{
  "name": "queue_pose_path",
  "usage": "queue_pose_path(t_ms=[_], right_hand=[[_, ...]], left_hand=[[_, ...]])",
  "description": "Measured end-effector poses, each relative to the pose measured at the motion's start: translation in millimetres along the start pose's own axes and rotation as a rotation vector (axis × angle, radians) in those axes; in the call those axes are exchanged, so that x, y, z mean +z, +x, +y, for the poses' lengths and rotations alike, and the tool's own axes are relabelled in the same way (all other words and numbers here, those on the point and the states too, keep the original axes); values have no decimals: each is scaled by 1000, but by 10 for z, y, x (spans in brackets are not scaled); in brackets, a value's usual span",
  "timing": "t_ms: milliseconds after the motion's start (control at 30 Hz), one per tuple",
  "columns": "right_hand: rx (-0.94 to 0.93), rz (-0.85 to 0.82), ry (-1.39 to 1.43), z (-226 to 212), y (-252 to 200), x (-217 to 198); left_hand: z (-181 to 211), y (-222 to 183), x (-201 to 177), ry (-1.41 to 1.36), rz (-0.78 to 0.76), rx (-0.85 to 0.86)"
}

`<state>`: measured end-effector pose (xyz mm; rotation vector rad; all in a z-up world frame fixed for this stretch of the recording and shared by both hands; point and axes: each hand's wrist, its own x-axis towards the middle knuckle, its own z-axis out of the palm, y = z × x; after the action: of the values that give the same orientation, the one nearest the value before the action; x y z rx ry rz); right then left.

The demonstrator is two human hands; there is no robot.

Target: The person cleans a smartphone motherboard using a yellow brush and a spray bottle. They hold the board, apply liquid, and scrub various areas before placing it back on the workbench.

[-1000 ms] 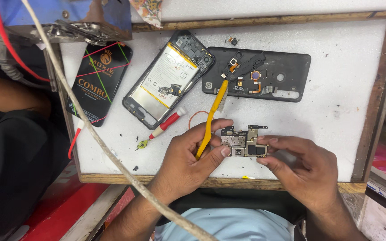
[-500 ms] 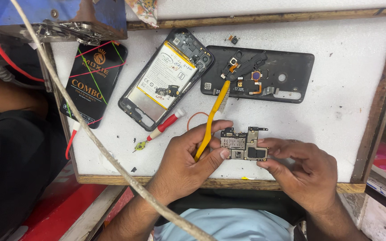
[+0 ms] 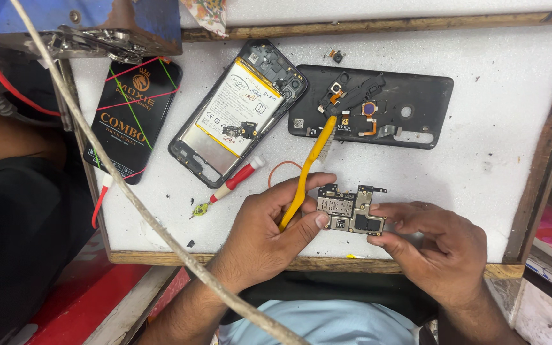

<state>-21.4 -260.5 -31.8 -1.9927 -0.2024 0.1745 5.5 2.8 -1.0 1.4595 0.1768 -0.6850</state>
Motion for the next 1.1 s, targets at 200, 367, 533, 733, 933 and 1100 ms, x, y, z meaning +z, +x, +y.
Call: queue_pose_path(t_ms=[200, 367, 533, 733, 933, 1100], right_hand=[[-98, 24, 3, -69, 60, 18], [-329, 46, -133, -168, 126, 28], [-343, 66, -210, -194, 54, 45], [-79, 102, -26, -71, -120, 55], [-83, 127, 144, -17, -129, 59], [-82, 142, 25, -27, -128, 38]], left_hand=[[-44, -14, 6, -67, 5, -7], [-92, -21, 36, -148, 80, 94], [-111, -54, 78, -198, 148, 177], [44, -43, 78, 93, 197, 324], [201, 88, 48, 226, 153, 441], [143, 178, 71, 167, 114, 375]])
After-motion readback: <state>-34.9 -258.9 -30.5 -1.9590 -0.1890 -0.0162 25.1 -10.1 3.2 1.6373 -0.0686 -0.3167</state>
